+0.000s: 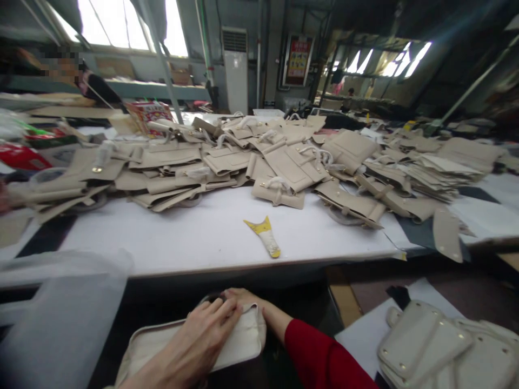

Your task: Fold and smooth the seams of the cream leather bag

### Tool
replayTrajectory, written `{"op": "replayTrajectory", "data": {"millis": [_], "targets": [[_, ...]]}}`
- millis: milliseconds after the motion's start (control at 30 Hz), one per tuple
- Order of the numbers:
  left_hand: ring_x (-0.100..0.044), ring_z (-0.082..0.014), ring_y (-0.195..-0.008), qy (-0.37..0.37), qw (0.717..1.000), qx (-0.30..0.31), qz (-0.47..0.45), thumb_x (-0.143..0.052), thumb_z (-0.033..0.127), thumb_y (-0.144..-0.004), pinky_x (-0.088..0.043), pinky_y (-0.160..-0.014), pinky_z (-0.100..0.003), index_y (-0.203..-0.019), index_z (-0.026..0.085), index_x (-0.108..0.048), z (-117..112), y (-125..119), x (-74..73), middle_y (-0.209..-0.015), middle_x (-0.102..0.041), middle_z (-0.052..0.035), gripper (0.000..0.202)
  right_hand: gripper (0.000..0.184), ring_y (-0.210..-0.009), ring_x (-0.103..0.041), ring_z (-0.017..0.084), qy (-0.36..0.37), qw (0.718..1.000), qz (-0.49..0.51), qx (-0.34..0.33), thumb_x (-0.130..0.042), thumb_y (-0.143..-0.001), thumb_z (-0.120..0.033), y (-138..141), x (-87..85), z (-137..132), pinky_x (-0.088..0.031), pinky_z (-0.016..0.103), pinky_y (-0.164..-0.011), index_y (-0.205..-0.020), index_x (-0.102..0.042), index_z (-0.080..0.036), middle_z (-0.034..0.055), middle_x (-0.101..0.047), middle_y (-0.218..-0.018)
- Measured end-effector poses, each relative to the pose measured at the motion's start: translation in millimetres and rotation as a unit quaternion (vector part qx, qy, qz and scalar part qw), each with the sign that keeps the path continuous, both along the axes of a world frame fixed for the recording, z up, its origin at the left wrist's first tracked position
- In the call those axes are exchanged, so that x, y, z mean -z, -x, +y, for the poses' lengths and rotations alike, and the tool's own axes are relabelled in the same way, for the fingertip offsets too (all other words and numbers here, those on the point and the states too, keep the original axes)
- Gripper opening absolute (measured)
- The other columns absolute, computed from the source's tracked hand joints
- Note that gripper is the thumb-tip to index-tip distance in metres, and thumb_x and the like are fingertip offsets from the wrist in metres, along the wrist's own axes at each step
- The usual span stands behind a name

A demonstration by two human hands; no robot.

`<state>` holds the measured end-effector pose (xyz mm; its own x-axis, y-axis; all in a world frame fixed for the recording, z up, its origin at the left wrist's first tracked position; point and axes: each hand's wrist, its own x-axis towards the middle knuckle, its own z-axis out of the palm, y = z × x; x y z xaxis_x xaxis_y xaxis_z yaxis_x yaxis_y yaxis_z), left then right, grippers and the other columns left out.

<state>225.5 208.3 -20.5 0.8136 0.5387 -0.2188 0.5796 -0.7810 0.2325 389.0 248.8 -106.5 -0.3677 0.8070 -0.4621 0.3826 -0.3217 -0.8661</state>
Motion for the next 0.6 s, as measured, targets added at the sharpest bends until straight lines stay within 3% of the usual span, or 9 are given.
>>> {"op": "replayTrajectory", "data": {"millis": [67, 200, 300, 367, 467, 533, 600], "targets": [[-0.054, -0.0321, -0.109, -0.001, 1.000, -0.010, -0.014, -0.045, 0.017, -0.088, -0.048, -0.092, -0.047, -0.135, 0.013, -0.047, -2.8, -1.5, -1.7, -0.128, -0.056, -0.0163, 0.048, 0.042, -0.107, -0.062, 0.023, 0.010, 0.999, 0.020, -0.032, -0.050, -0.096, -0.050, 4.6, -10.0, 13.4, -0.047, 0.047, -0.098, -0.114, -0.063, -0.014, 0.0097, -0.065, -0.115], [-0.054, -0.0322, -0.108, 0.003, 0.996, -0.048, -0.077, -0.048, 0.016, -0.085, -0.046, -0.092, -0.048, -0.134, 0.017, -0.049, -10.2, -0.3, -9.4, -0.125, -0.057, -0.0146, 0.049, 0.074, -0.104, -0.066, 0.022, 0.021, 0.994, 0.066, -0.081, -0.024, -0.095, -0.069, 28.7, -39.1, 25.2, -0.048, 0.038, -0.098, -0.116, -0.066, -0.011, 0.0132, -0.071, -0.110], [-0.055, -0.0292, -0.112, 0.060, 0.981, -0.100, -0.155, -0.049, 0.020, -0.085, -0.044, -0.097, -0.043, -0.121, 0.025, -0.060, -8.7, 19.1, -19.4, -0.124, -0.061, -0.0078, 0.038, 0.090, -0.102, -0.067, 0.024, 0.018, 0.996, 0.044, -0.080, -0.014, -0.091, -0.076, 49.4, -53.0, 19.2, -0.050, 0.037, -0.093, -0.119, -0.063, -0.006, 0.0174, -0.070, -0.110], [-0.058, -0.0251, -0.108, 0.134, 0.951, -0.197, -0.199, -0.046, 0.028, -0.089, -0.043, -0.097, -0.036, -0.102, 0.025, -0.068, -0.1, 47.5, -23.1, -0.113, -0.066, -0.0039, 0.025, 0.090, -0.107, -0.065, 0.025, 0.001, 0.995, 0.025, -0.092, -0.016, -0.090, -0.077, 57.3, -54.7, 14.4, -0.048, 0.037, -0.096, -0.121, -0.063, -0.008, 0.0159, -0.070, -0.113], [-0.062, -0.0257, -0.097, 0.222, 0.869, -0.388, -0.213, -0.038, 0.050, -0.092, -0.045, -0.091, -0.036, -0.084, 0.019, -0.068, 17.6, 105.7, -14.7, -0.093, -0.068, -0.0061, 0.044, 0.087, -0.116, -0.059, 0.026, -0.032, 0.991, -0.004, -0.133, -0.023, -0.089, -0.078, 62.2, -50.5, 12.7, -0.039, 0.038, -0.106, -0.127, -0.061, -0.010, 0.0136, -0.068, -0.119], [-0.064, -0.0284, -0.087, 0.255, 0.829, -0.454, -0.203, -0.033, 0.059, -0.091, -0.051, -0.079, -0.040, -0.086, 0.014, -0.067, 23.0, 140.3, 0.5, -0.086, -0.068, -0.0102, 0.056, 0.086, -0.127, -0.051, 0.026, -0.051, 0.985, -0.029, -0.164, -0.027, -0.088, -0.077, 65.3, -47.5, 13.9, -0.030, 0.039, -0.114, -0.134, -0.056, -0.010, 0.0143, -0.061, -0.131], [-0.066, -0.0282, -0.071, 0.306, 0.793, -0.489, -0.196, -0.036, 0.065, -0.086, -0.053, -0.063, -0.040, -0.088, 0.012, -0.068, 18.9, 159.7, 18.4, -0.079, -0.068, -0.0120, 0.062, 0.082, -0.137, -0.040, 0.025, -0.064, 0.977, -0.049, -0.197, -0.030, -0.089, -0.075, 69.6, -47.2, 14.6, -0.020, 0.037, -0.118, -0.139, -0.051, -0.014, 0.0111, -0.049, -0.145]]}}
